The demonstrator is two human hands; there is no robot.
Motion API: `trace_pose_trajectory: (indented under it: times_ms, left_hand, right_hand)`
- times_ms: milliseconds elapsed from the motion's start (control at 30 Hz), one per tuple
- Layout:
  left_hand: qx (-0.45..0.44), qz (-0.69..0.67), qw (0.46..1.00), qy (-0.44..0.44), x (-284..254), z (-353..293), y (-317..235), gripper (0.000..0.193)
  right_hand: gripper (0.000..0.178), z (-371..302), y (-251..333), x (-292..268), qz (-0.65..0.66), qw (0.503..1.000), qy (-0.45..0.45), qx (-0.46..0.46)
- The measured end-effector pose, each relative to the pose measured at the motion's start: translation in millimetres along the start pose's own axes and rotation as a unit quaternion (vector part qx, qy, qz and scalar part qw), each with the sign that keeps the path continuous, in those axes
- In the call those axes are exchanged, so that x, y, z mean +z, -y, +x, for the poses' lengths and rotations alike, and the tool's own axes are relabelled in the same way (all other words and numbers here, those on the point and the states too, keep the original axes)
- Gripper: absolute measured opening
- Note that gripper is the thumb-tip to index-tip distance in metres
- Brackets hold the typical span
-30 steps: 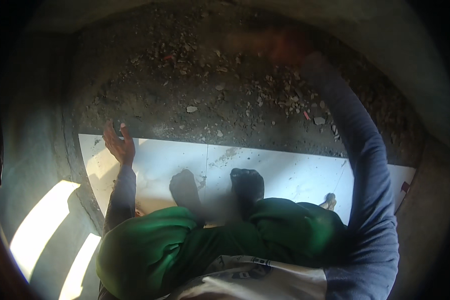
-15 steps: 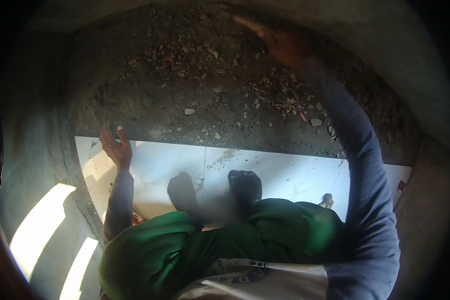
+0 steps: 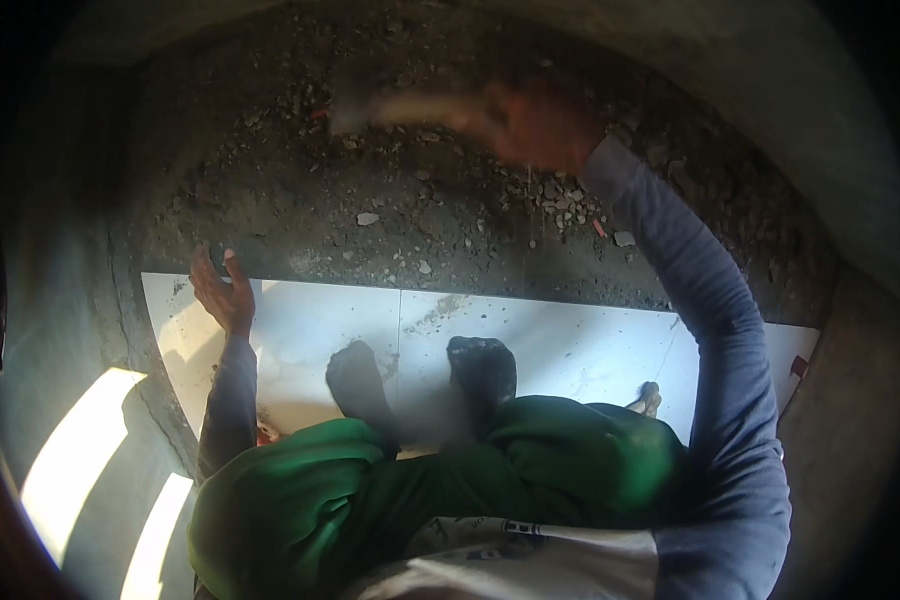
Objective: The person levels a concrete floor by striking it with a hammer and clearing away loose debris with their hands while a tile is positioned on one section.
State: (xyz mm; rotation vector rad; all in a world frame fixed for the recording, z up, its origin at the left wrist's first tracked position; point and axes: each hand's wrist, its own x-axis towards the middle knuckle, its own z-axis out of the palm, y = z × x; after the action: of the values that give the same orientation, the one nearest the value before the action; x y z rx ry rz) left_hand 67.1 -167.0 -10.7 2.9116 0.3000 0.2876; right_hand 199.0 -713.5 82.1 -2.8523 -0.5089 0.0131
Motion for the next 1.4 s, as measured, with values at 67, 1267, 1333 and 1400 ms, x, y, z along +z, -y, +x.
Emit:
trace_pose_trajectory:
  times_ms: [67,1267,1333,1400]
  left_hand:
    - [0.007,0.009,1.000,0.000,-6.7,-3.0,9.1,0.059]
    - [0.016,0.011,1.000,-0.007,2.9,-0.9,5.7,0.057]
    - [0.005,0.003,1.000,0.007,-0.6,-4.0,-0.7,0.057]
    - [0.005,-0.005,1.000,0.009,-2.3,0.1,-2.8,0.057]
  right_hand:
    - [0.070,3.0,43.1,-32.8,-0.024,0.974,0.134,-0.179]
    - [0.070,44.3,-61.2,29.3,-0.073,0.976,0.118,0.170]
    - [0.072,28.7,-22.5,27.8,-0.056,0.992,0.065,0.089]
    - [0.074,26.0,-14.6,24.7,-0.036,0.999,-0.004,0.013]
